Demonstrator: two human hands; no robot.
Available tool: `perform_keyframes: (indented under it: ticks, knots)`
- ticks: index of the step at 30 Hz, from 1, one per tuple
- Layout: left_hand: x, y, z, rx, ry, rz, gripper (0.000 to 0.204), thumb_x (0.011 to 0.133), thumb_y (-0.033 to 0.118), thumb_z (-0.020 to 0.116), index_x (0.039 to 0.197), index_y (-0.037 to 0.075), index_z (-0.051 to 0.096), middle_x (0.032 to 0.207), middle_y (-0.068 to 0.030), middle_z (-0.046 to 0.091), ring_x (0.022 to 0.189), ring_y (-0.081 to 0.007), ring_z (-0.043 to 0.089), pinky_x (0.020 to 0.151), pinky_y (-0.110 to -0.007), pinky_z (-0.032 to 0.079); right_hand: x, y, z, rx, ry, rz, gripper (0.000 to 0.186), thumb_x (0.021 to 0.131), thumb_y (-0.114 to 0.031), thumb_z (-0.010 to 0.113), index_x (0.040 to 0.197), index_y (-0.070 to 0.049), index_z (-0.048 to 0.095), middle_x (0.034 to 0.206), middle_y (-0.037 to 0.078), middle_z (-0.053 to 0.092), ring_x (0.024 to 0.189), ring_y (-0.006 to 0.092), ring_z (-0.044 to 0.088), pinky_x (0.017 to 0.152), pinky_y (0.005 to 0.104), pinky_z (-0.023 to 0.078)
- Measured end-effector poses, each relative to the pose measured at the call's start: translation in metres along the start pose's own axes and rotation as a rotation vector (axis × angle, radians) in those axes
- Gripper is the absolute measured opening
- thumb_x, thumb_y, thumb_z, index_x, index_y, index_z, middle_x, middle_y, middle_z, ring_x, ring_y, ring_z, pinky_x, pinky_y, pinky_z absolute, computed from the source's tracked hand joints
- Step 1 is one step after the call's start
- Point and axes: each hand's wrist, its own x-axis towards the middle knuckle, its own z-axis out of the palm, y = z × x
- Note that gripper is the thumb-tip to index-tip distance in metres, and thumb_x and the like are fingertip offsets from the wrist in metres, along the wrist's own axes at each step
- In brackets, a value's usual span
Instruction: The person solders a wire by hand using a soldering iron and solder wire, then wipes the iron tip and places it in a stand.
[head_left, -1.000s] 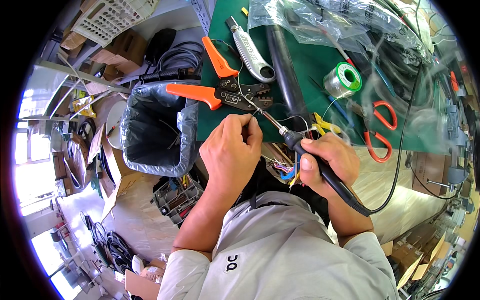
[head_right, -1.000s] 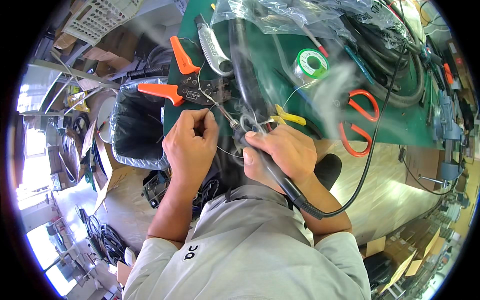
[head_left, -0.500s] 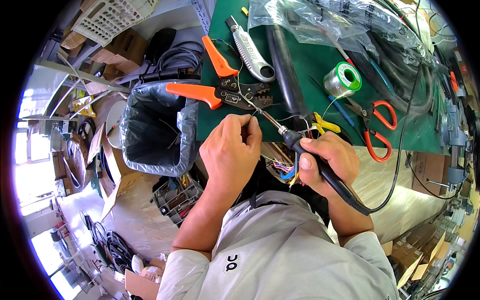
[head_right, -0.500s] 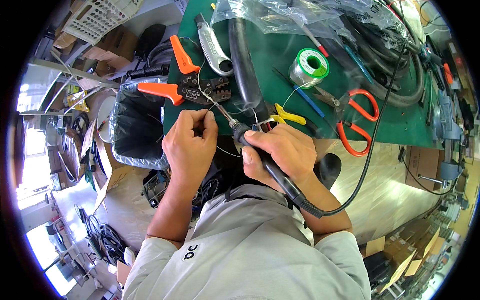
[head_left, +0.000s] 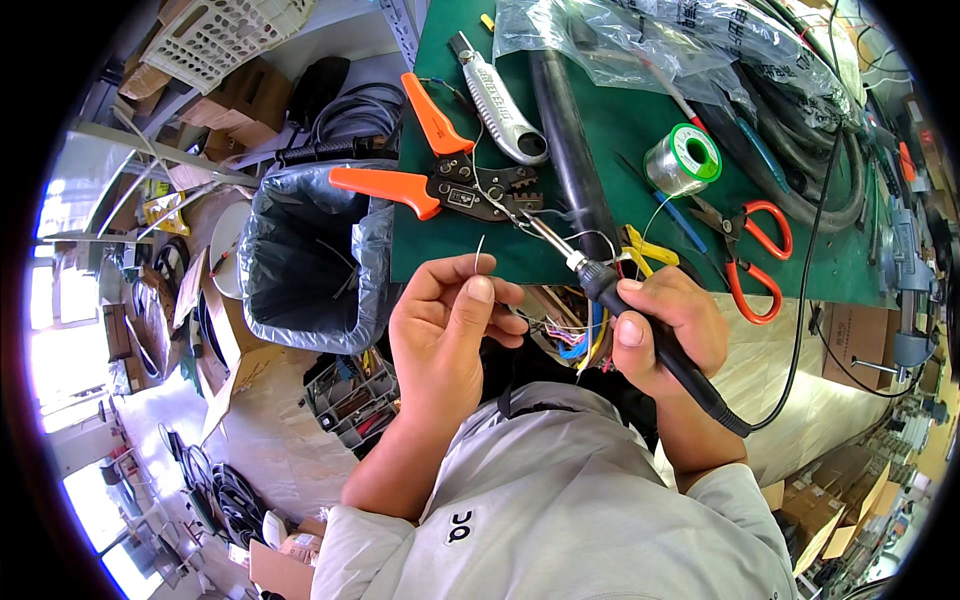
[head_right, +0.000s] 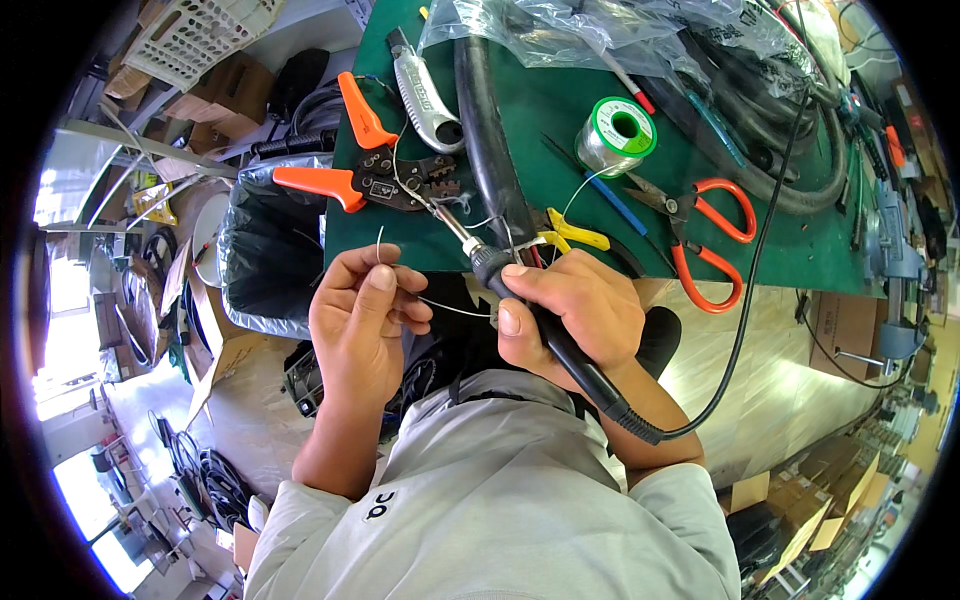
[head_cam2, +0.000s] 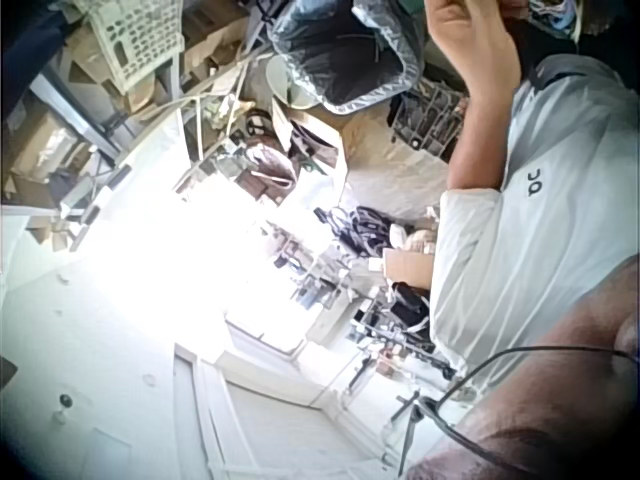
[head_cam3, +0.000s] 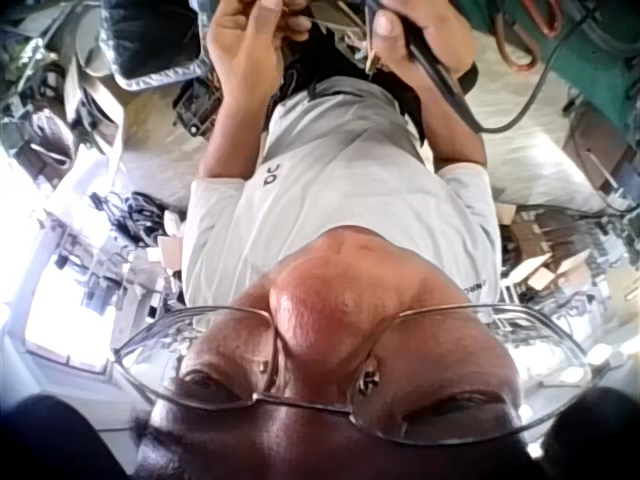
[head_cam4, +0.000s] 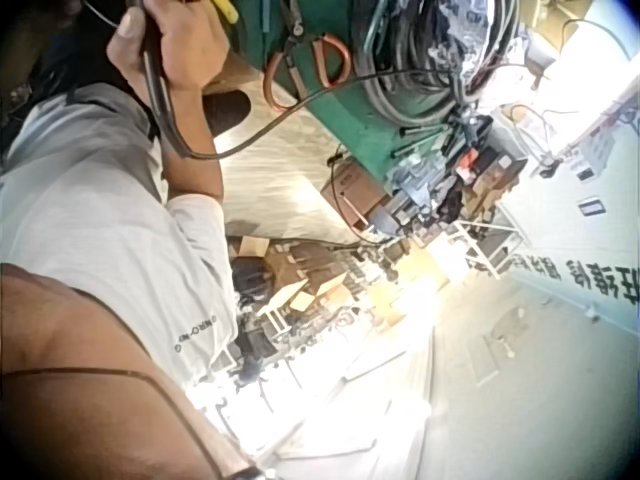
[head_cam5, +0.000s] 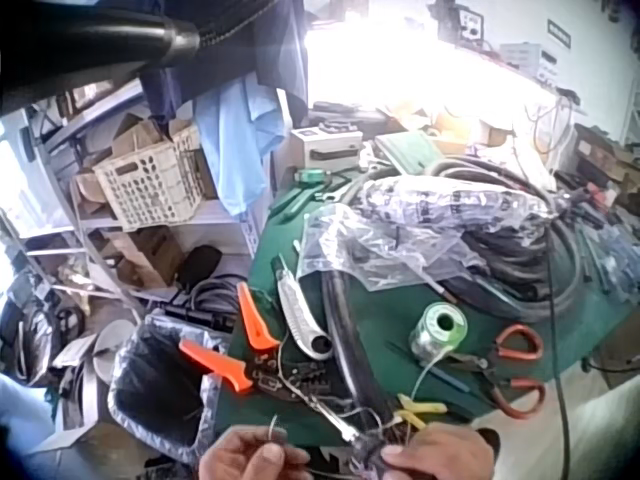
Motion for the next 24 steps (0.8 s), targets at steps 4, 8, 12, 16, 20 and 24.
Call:
perform_keyframes:
  ticks: [4,8,12,16,20,24]
  knots:
    - [-0.001,-0.004,-0.003,-0.036,-0.034,-0.018,0.02,0.097,0.016,0.059,0.106,0.0,0.054,0.093,-0.016,0.069,0.067,-0.0158,0.068,0.054,-0.024,0.055,0.0,0.0,0.001,0.001,-0.01,0.003,0.02,0.082,-0.013,0.071,0.093,0.001,0.063,0.061,0.006,0.057,0.046,0.0175,0.049,0.043,0.0284,0.039]
    - [-0.001,-0.002,-0.003,0.196,-0.015,0.01,0.017,0.096,0.014,0.06,0.103,-0.001,0.054,0.091,-0.0145,0.07,0.069,-0.0136,0.068,0.055,-0.023,0.054,-0.001,0.0,0.001,-0.017,-0.007,-0.001,0.019,0.082,-0.012,0.071,0.092,0.001,0.063,0.062,0.006,0.058,0.046,0.0174,0.049,0.043,0.0283,0.039]
    - [0.005,0.0,0.001,0.574,0.075,0.182,0.014,0.094,0.011,0.062,0.098,-0.002,0.057,0.08,-0.0107,0.07,0.058,-0.0076,0.061,0.05,-0.019,0.046,-0.001,-0.001,0.001,-0.015,-0.031,-0.018,0.021,0.086,-0.013,0.068,0.094,0.006,0.062,0.067,0.009,0.06,0.051,0.0162,0.051,0.046,0.0272,0.039]
    - [0.014,-0.002,0.002,0.734,0.067,0.248,0.012,0.093,0.009,0.063,0.094,-0.003,0.06,0.076,-0.0075,0.069,0.059,-0.0061,0.059,0.052,-0.019,0.045,-0.003,-0.001,0.002,-0.013,-0.034,-0.012,0.021,0.085,-0.012,0.069,0.093,0.006,0.062,0.068,0.009,0.06,0.051,0.0164,0.051,0.046,0.0274,0.039]
    - [0.02,-0.004,0.004,0.845,0.083,0.361,0.013,0.087,0.008,0.068,0.088,-0.001,0.06,0.068,-0.0095,0.067,0.055,-0.0126,0.062,0.053,-0.025,0.045,-0.001,0.0,0.004,-0.026,-0.012,-0.018,0.019,0.082,-0.012,0.07,0.092,0.003,0.063,0.066,0.007,0.06,0.048,0.0175,0.049,0.045,0.0285,0.039]
    - [0.023,-0.003,0.005,0.871,0.097,0.335,0.013,0.087,0.009,0.069,0.086,-0.001,0.06,0.066,-0.0094,0.065,0.051,-0.0137,0.06,0.051,-0.026,0.044,-0.001,0.0,0.004,-0.043,-0.021,-0.01,0.018,0.081,-0.011,0.07,0.091,0.001,0.063,0.065,0.007,0.059,0.046,0.0182,0.049,0.044,0.0291,0.04]
